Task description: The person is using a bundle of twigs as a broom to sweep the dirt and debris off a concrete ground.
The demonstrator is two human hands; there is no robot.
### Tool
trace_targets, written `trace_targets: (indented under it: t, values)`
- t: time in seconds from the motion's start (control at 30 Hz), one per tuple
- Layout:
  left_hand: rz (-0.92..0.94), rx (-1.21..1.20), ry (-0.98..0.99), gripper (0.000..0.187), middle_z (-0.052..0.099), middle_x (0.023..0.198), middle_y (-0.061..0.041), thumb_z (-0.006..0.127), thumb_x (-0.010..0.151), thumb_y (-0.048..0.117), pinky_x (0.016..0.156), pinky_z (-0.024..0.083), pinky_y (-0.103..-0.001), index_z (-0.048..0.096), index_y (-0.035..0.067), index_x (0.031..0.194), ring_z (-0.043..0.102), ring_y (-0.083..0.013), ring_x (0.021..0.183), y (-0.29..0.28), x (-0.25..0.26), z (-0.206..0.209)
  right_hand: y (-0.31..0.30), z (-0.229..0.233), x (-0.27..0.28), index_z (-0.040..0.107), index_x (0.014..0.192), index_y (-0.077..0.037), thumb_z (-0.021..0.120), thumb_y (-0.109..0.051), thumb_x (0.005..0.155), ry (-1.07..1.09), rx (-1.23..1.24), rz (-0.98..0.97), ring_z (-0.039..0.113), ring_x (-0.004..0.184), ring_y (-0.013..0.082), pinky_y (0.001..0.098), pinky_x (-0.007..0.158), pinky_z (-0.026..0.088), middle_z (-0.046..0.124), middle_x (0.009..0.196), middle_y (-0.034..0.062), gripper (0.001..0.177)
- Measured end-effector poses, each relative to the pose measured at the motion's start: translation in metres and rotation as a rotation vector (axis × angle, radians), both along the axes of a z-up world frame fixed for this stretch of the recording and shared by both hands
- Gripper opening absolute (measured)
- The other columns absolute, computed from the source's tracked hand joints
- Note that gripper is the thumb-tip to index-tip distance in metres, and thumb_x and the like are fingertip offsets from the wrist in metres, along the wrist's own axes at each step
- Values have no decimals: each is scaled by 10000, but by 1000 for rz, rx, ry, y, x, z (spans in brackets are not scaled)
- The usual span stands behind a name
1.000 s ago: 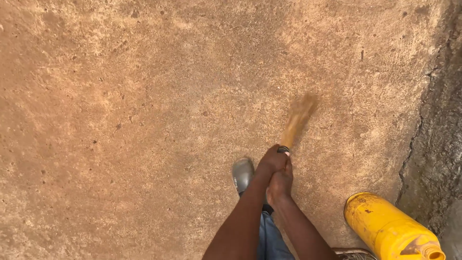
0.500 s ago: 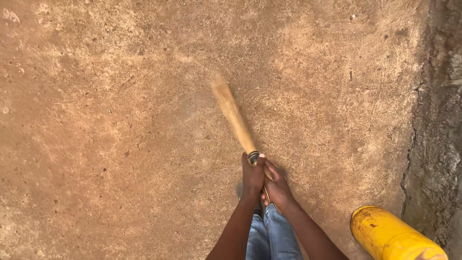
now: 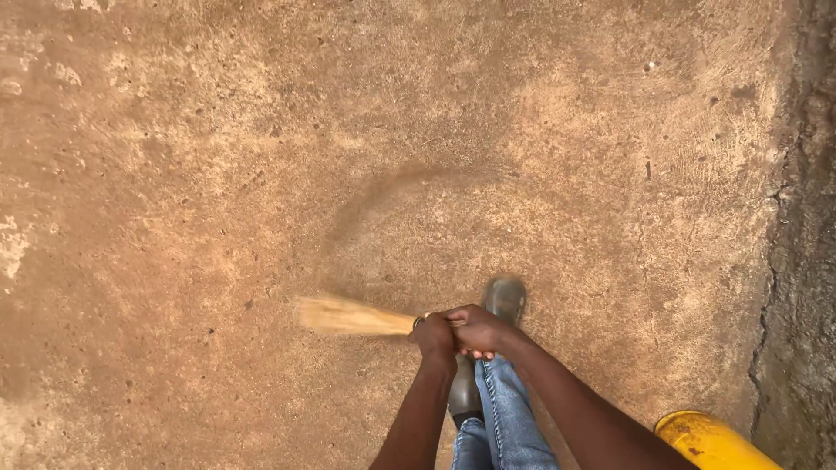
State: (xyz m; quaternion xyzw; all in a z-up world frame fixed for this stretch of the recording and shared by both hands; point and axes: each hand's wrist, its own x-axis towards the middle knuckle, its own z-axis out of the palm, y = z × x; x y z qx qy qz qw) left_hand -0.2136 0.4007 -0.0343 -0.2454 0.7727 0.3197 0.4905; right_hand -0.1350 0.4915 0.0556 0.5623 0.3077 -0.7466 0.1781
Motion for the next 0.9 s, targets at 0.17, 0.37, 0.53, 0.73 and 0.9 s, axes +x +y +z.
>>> trace_targets:
  t: [0.17, 0.37, 0.53, 0.73, 0.9]
  values:
    - [-114, 287, 282, 556, 652, 1078, -232, 567, 982, 284, 791, 582, -414, 426, -76, 1381, 696, -309, 939, 6, 7, 22, 3, 25, 4, 460, 1578, -262, 548, 12, 878, 87, 123, 271, 513, 432, 106, 280, 354, 414, 645, 734, 98, 757]
    - [-849, 472, -12, 786, 643, 1254, -214, 696, 919, 364, 982, 509, -416, 344, 29, 1537, 655, -319, 1132, 93, 67, 39, -25, 28, 49, 272, 1607, -304, 511, -110, 1002, -115, 325, -630, 551, 478, 157, 320, 367, 446, 659, 821, 126, 679]
    - [-931, 257, -132, 614, 678, 1200, -219, 661, 921, 326, 925, 532, -437, 469, 36, 1427, 680, -338, 1070, 120, 50, 35, 8, 29, 15, 371, 1585, -132, 408, -138, 1046, -87, 146, -1327, 723, 675, 112, 277, 539, 616, 697, 974, 31, 541]
    - [-171, -38, -30, 572, 689, 1085, -333, 535, 957, 199, 656, 584, -433, 344, -165, 1354, 730, -375, 868, 70, -17, 10, 48, -2, -10, 549, 1504, -183, 468, 7, 957, -2, 79, -63, 482, 431, 135, 296, 344, 372, 620, 671, 94, 585]
    - [-44, -98, 154, 642, 666, 1120, -298, 515, 1058, 364, 743, 555, -410, 271, -71, 1463, 694, -320, 895, 68, -8, 52, 51, 10, -5, 466, 1558, -217, 559, 26, 947, 137, -44, 393, 507, 439, 83, 252, 358, 406, 649, 681, 35, 664]
